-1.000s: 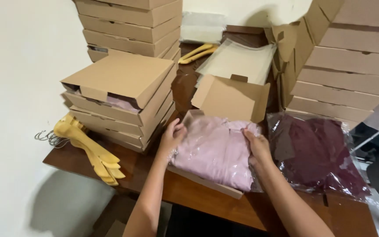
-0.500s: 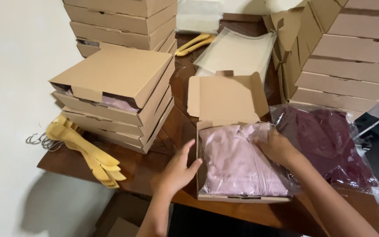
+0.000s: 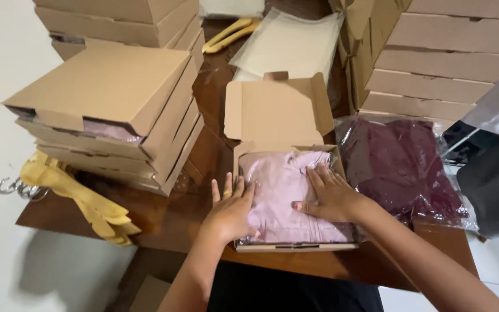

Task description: Packaging folded clothes into cardboard boxes.

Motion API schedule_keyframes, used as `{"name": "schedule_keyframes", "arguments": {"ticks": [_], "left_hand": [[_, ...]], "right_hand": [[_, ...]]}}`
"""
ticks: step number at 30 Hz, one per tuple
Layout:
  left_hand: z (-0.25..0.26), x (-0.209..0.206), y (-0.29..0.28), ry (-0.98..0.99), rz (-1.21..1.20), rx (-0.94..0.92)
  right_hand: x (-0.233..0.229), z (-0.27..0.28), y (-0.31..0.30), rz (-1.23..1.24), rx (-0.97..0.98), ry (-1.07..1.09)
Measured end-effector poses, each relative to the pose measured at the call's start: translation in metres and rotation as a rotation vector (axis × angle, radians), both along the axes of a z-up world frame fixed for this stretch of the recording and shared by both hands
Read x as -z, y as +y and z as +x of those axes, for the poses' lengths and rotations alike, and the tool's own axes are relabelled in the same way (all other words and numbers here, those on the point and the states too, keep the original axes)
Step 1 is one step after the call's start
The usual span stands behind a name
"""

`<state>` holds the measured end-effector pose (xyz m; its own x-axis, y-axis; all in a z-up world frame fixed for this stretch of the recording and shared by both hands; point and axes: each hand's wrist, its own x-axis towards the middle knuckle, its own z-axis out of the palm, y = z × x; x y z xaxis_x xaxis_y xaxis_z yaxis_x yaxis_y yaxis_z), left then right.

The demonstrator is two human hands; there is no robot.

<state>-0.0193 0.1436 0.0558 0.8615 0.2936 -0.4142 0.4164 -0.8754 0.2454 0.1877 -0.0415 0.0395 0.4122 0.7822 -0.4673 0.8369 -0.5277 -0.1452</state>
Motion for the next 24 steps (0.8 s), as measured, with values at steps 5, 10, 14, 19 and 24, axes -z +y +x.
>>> {"name": "schedule_keyframes", "arguments": {"ticks": [5, 10, 14, 19, 24], "left_hand": [[0.018, -0.025, 0.011, -0.287, -0.205, -0.047], [0.116, 0.115, 0.101, -0.921, -0.357, -0.364], [0.183, 0.209, 0.168, -1.143, -0.975, -0.826], [0.163, 0.143, 0.143, -1.132, -0.727, -0.634], [0.159, 0.171, 0.178, -0.675, -1.381, -0.710]], "right_hand": [[-0.043, -0.032, 0.001, -0.020, -0.009, -0.045], [-0.003, -0.027, -0.006, 0.186, -0.062, 0.057], [-0.003, -0.026, -0.001, 0.192, -0.029, 0.070], [-0.006, -0.031, -0.004, 0.198, 0.012, 0.074], [-0.016, -0.034, -0.004, 0.246, 0.019, 0.070]]}}
